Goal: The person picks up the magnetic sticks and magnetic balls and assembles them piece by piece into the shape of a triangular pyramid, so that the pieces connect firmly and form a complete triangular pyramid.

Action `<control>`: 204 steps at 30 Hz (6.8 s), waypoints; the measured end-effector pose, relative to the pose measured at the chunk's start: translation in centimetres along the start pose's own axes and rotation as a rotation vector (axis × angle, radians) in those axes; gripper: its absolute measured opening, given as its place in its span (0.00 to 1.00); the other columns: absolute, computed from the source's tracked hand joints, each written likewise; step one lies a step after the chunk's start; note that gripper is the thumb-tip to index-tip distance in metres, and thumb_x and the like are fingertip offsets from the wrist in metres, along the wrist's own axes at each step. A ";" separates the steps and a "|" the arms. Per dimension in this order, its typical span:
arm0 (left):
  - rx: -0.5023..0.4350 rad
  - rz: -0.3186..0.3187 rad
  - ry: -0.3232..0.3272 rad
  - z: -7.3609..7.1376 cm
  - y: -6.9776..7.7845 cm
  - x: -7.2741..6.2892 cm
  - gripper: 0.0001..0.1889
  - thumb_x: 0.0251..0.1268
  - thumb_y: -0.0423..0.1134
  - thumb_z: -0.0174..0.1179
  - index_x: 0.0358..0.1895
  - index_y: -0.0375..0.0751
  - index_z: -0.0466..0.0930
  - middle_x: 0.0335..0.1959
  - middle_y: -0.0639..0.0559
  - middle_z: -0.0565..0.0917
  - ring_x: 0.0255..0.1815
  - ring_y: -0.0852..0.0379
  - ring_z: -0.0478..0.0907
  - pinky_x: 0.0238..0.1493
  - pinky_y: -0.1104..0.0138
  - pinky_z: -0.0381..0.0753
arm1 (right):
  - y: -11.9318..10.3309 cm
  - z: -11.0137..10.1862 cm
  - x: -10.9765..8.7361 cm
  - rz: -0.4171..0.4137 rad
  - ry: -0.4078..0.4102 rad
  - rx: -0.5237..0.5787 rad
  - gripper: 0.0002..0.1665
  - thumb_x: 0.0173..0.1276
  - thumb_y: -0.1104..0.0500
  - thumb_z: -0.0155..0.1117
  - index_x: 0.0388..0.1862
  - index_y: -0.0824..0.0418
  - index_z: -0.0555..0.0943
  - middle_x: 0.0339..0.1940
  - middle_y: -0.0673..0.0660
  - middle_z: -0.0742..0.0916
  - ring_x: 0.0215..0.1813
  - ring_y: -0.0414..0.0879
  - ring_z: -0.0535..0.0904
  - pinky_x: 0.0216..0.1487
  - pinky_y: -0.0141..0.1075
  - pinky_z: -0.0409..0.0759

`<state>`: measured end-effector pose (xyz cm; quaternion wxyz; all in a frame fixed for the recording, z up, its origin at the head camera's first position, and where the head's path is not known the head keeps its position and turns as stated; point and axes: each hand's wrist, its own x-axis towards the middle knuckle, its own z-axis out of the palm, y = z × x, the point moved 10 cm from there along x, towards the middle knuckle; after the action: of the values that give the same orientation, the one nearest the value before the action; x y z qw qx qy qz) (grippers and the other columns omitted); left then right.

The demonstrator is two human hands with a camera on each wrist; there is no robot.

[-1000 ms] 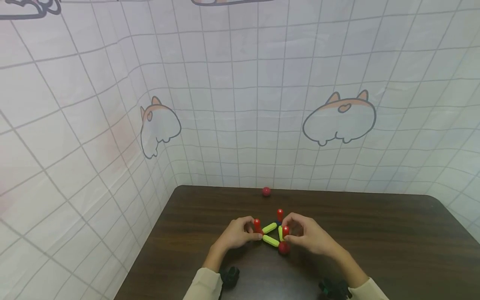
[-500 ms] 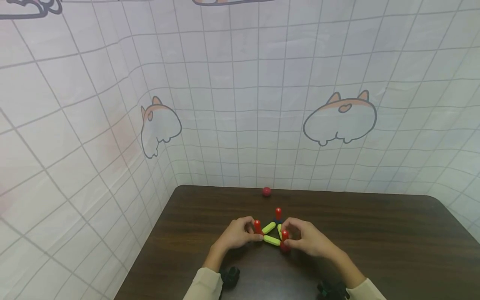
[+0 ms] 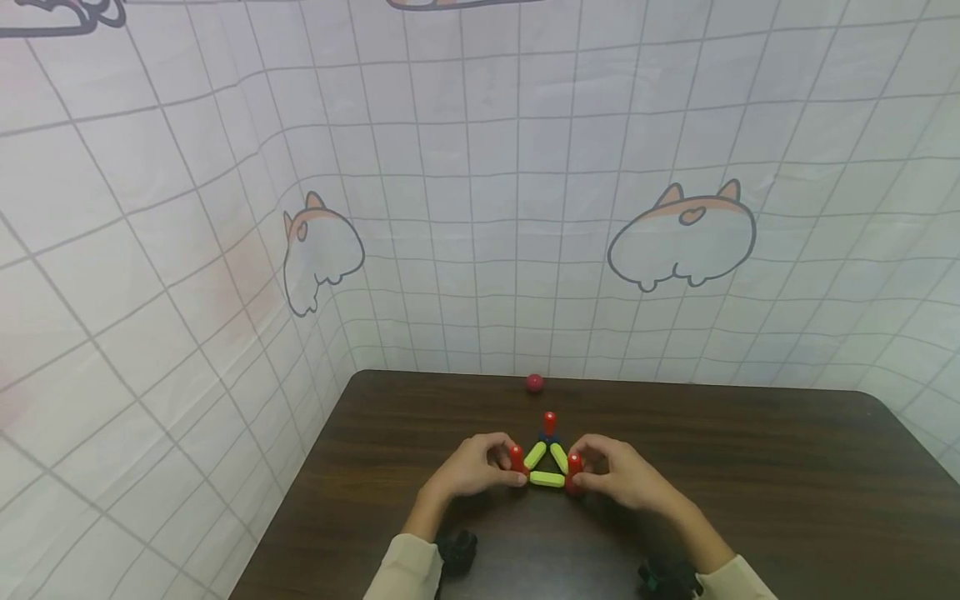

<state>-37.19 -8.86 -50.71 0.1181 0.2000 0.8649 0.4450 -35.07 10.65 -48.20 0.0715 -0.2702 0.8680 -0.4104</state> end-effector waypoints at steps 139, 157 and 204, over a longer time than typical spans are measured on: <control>0.061 -0.017 -0.075 1.4 0.3 0.1 0.32 0.55 0.42 0.78 0.64 0.53 0.77 0.42 0.56 0.82 0.40 0.61 0.78 0.41 0.68 0.79 | 1.8 1.3 0.2 0.125 -0.008 0.026 0.17 0.70 0.55 0.70 0.53 0.60 0.81 0.24 0.49 0.81 0.24 0.38 0.75 0.24 0.33 0.75; 0.101 -0.028 0.036 -1.0 -0.6 -0.1 0.21 0.57 0.40 0.76 0.54 0.52 0.82 0.36 0.57 0.83 0.32 0.62 0.75 0.31 0.69 0.75 | 1.7 -0.8 0.5 0.063 -0.019 0.165 0.22 0.75 0.57 0.63 0.61 0.69 0.75 0.32 0.62 0.84 0.31 0.49 0.81 0.30 0.35 0.80; 0.105 -0.051 0.047 -2.6 -1.6 -0.7 0.21 0.58 0.39 0.76 0.55 0.49 0.82 0.38 0.55 0.84 0.33 0.59 0.76 0.34 0.67 0.75 | 5.0 -0.6 14.8 0.068 0.013 -0.076 0.22 0.71 0.65 0.65 0.63 0.64 0.78 0.69 0.68 0.78 0.73 0.67 0.69 0.70 0.63 0.68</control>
<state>-37.97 -11.87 -50.57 0.0982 0.1732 0.8944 0.4004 -49.84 5.79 -50.14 0.0694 -0.2406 0.8921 -0.3760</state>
